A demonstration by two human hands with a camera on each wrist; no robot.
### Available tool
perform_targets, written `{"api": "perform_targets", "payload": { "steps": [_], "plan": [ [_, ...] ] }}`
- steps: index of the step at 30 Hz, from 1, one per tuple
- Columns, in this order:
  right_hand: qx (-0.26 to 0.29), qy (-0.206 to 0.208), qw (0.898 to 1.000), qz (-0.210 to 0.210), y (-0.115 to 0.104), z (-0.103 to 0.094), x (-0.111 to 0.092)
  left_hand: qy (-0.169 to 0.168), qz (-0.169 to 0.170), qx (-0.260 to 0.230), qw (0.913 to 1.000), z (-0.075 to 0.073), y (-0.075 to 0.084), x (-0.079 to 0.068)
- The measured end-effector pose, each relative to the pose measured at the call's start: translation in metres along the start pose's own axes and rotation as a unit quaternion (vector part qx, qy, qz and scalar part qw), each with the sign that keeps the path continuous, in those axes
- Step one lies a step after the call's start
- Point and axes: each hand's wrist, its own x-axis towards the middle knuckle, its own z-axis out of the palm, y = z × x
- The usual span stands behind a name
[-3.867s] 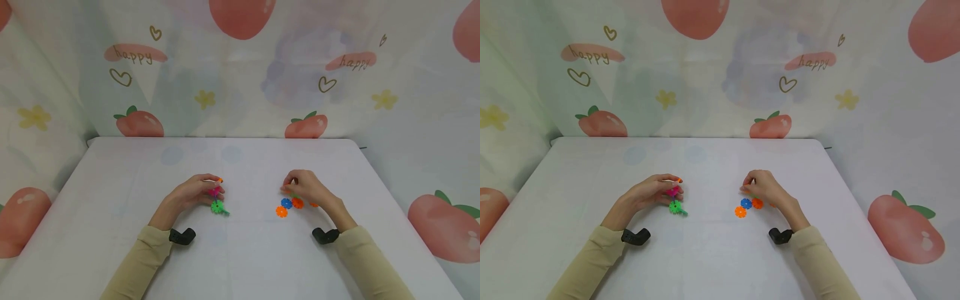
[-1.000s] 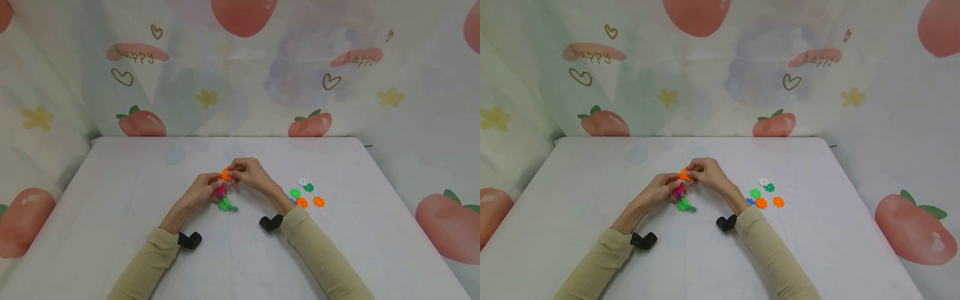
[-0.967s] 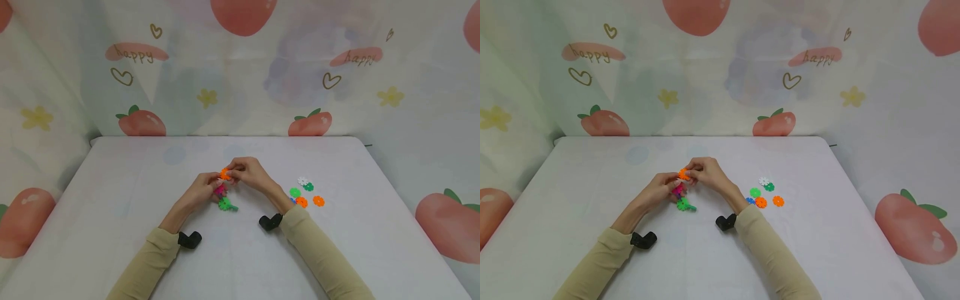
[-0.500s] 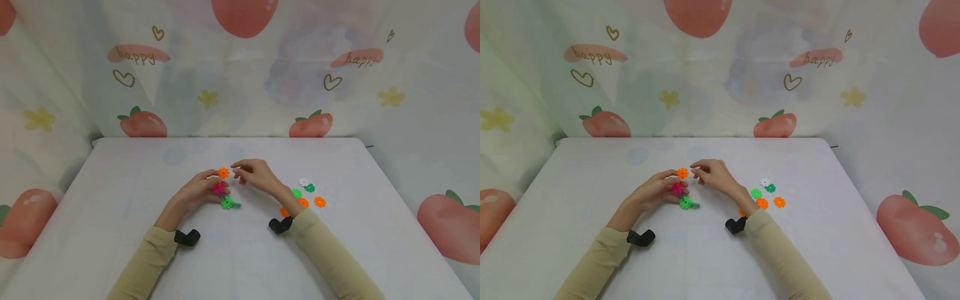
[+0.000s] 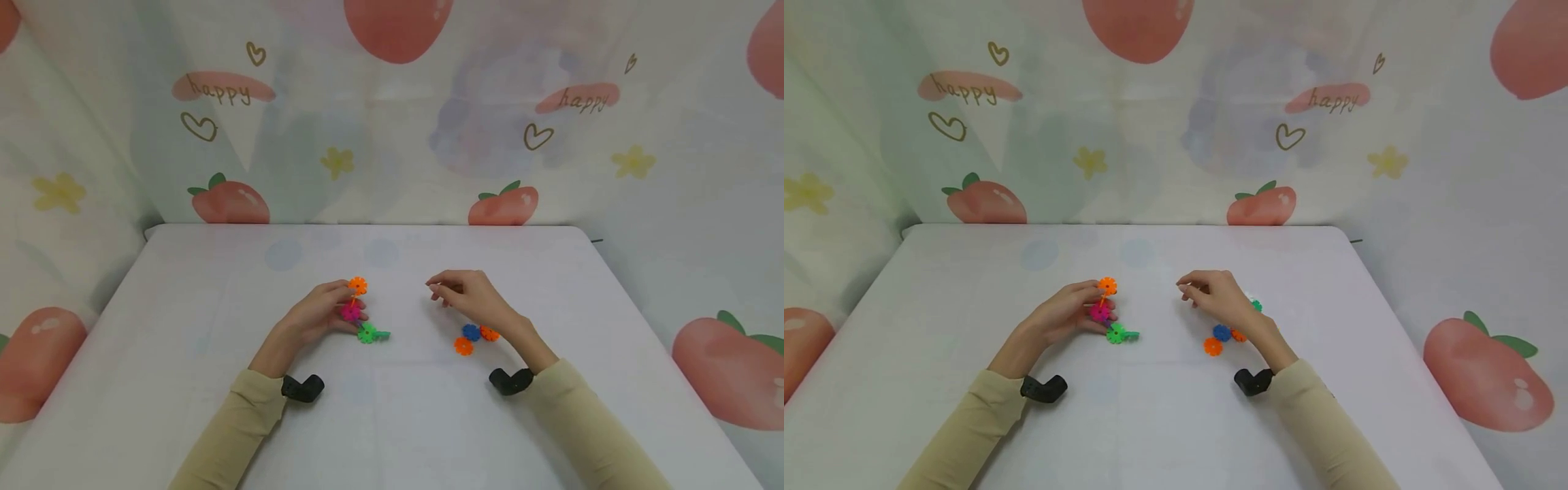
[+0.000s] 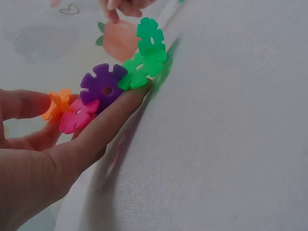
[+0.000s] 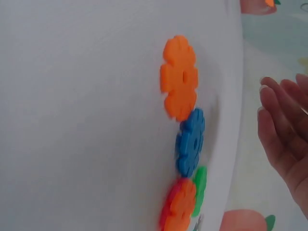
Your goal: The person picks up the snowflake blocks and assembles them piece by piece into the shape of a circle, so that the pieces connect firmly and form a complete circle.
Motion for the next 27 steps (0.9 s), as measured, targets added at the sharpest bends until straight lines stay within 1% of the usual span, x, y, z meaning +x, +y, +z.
{"api": "perform_targets", "payload": {
  "steps": [3, 8, 14, 17, 22, 24, 27],
  "plan": [
    [-0.013, 0.007, 1.0, 0.01, 0.008, -0.011, -0.011, -0.002, 0.003, 0.0, 1.0, 0.0, 0.0, 0.001],
    [-0.045, 0.01, 0.999, 0.022, 0.023, -0.027, -0.029, -0.003, -0.003, 0.011, 0.9999, -0.001, 0.001, 0.001],
    [-0.123, -0.006, 0.992, 0.038, 0.034, -0.04, -0.043, 0.001, 0.0, 0.028, 0.9996, -0.002, 0.004, -0.003],
    [-0.138, -0.024, 0.989, 0.056, 0.037, -0.042, -0.045, 0.003, -0.002, 0.025, 0.9997, -0.003, 0.005, -0.004],
    [-0.164, -0.049, 0.982, 0.078, 0.041, -0.037, -0.042, 0.01, -0.011, 0.006, 0.9999, -0.003, 0.007, -0.004],
    [-0.17, -0.047, 0.981, 0.082, 0.041, -0.036, -0.041, 0.011, -0.016, -0.011, 0.9998, -0.002, 0.008, -0.005],
    [-0.163, -0.044, 0.982, 0.089, 0.04, -0.035, -0.04, 0.01, -0.019, -0.037, 0.9991, -0.001, 0.01, -0.006]
  ]
}}
